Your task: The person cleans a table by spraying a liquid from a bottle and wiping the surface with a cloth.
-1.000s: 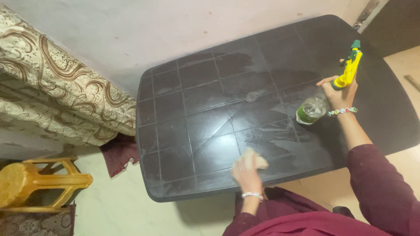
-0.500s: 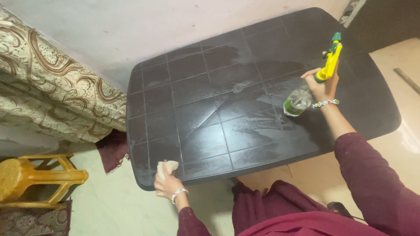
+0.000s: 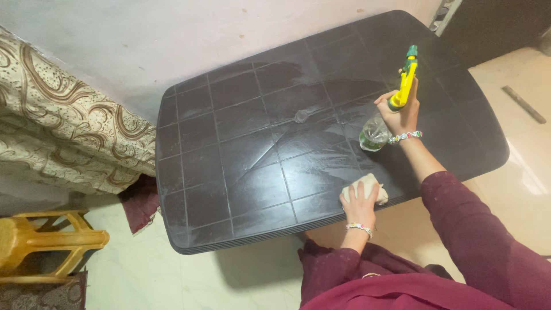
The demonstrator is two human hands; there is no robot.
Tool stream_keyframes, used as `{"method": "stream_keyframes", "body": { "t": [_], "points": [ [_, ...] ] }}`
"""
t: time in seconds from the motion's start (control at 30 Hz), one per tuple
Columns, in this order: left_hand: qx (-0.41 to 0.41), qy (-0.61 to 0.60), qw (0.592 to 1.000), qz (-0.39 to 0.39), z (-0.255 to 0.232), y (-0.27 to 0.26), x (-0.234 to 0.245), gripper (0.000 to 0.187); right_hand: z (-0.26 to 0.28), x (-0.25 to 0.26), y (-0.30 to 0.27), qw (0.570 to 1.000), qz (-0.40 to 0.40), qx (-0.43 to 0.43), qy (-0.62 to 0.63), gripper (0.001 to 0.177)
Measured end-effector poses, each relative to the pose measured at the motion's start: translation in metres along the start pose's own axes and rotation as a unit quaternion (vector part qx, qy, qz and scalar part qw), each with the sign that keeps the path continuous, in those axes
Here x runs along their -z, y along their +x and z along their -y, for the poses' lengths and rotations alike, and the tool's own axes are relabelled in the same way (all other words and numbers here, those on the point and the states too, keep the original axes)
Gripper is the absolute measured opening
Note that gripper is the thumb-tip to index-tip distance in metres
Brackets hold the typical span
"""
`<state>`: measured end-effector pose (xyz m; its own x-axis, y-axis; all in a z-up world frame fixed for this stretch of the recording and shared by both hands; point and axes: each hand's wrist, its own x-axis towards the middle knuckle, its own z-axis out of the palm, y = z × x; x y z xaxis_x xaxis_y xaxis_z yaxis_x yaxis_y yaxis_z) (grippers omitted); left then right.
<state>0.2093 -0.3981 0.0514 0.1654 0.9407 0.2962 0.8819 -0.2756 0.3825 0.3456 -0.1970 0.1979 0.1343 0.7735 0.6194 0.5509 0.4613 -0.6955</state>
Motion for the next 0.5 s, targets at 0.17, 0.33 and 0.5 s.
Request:
{"method": "stream_keyframes", "body": {
  "t": [0.17,0.33,0.5],
  "points": [
    [0.048,-0.002,0.999,0.016,0.052,-0.007,0.04,0.057,-0.005,0.006,0.003,1.0,-0.001,-0.017,0.022,0.066],
    [0.252,0.187,0.93,-0.19,0.208,-0.053,0.14,0.043,0.001,0.006,0.012,0.998,0.013,-0.038,0.047,0.066],
    [0.522,0.276,0.797,-0.126,0.295,-0.068,0.133,0.056,0.007,0.0,0.021,0.998,0.027,-0.053,0.037,0.068]
  ]
}}
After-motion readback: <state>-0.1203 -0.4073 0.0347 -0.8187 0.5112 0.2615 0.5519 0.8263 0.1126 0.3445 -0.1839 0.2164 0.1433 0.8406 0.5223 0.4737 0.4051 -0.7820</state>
